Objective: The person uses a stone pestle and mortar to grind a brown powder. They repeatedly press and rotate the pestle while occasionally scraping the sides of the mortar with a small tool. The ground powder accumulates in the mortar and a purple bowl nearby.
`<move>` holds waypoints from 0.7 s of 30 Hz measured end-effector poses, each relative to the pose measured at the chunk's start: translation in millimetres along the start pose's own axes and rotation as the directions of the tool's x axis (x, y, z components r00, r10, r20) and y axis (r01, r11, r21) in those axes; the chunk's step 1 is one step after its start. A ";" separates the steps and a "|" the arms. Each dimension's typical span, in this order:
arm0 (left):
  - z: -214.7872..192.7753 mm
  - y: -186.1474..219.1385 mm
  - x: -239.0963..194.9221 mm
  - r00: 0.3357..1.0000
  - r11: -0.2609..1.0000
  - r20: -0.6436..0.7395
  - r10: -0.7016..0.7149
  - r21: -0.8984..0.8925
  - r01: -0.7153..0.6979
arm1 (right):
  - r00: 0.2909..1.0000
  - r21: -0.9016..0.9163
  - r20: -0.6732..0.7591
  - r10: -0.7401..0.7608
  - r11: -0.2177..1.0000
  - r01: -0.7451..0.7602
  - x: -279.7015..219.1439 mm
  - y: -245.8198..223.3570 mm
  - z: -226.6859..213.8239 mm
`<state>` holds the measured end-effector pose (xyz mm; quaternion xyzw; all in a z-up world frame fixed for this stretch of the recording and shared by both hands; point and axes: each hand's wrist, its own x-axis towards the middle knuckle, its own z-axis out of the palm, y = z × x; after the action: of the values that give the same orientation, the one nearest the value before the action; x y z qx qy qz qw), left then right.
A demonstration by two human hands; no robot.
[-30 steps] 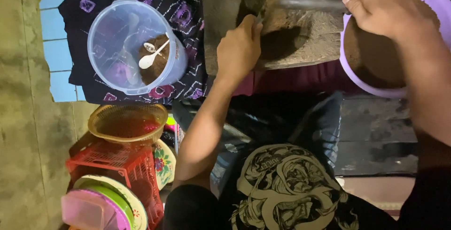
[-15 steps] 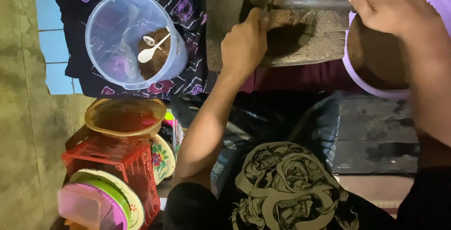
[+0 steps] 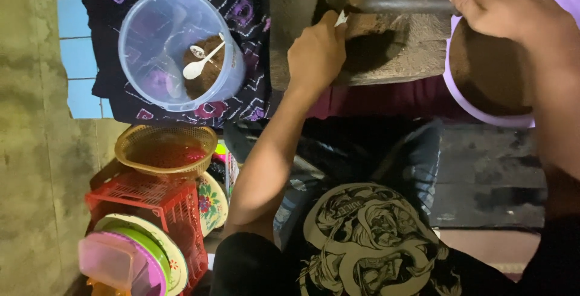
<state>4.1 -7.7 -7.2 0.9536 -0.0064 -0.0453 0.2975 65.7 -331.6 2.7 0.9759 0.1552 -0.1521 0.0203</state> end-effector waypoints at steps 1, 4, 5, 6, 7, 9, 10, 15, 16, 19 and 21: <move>-1.2 0.0 -1.7 1.000 1.000 -0.006 0.001 0.001 -0.001 | 1.000 -0.001 -0.005 -0.003 1.000 0.003 -1.7 -5.4 -6.3; -5.4 1.9 -6.0 1.000 1.000 0.016 -0.009 -0.011 0.009 | 0.995 0.102 0.076 0.058 0.993 -0.065 -7.0 -16.6 -22.5; -7.6 2.3 -7.4 0.999 1.000 0.035 -0.003 -0.028 0.004 | 0.993 0.142 0.111 0.042 0.988 -0.058 -7.0 -18.1 -25.8; -9.1 2.8 -7.6 0.999 0.999 0.054 0.005 -0.047 -0.002 | 0.989 0.180 0.145 0.027 0.982 -0.053 -6.5 -18.9 -29.4; -11.0 3.2 -6.5 0.999 0.999 0.052 0.009 -0.048 -0.006 | 0.989 0.178 0.142 0.029 0.983 -0.054 -5.2 -19.8 -32.3; -11.6 4.6 -10.7 0.997 0.998 0.074 -0.020 -0.062 0.025 | 0.984 0.269 0.176 0.041 0.959 -0.088 -7.6 -21.8 -34.8; -8.9 4.1 -5.5 0.997 0.997 0.076 -0.025 -0.066 0.030 | 0.983 0.266 0.181 0.038 0.960 -0.087 -2.9 -20.2 -36.3; 2.2 -2.1 4.7 0.998 0.999 0.053 -0.031 0.027 0.029 | 0.965 0.222 0.257 0.056 0.968 -0.115 -3.6 -36.8 -58.4; 2.4 -2.4 4.8 0.998 0.999 0.049 -0.029 0.026 0.028 | 0.966 0.221 0.254 0.056 0.969 -0.114 -2.2 -32.3 -53.4; 2.3 -1.7 6.5 0.999 0.999 0.046 -0.023 0.025 0.022 | 0.984 0.203 0.172 0.044 0.976 -0.079 1.8 -14.1 -32.0; 0.4 -0.2 5.4 0.993 0.998 0.096 -0.065 0.003 0.065 | 0.999 0.096 -0.040 -0.035 0.995 0.038 0.6 1.2 -8.6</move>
<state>9.5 -7.9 -8.0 0.9500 0.0103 -0.1010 0.2953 69.2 -331.8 10.8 0.9755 0.1660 -0.1408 -0.0327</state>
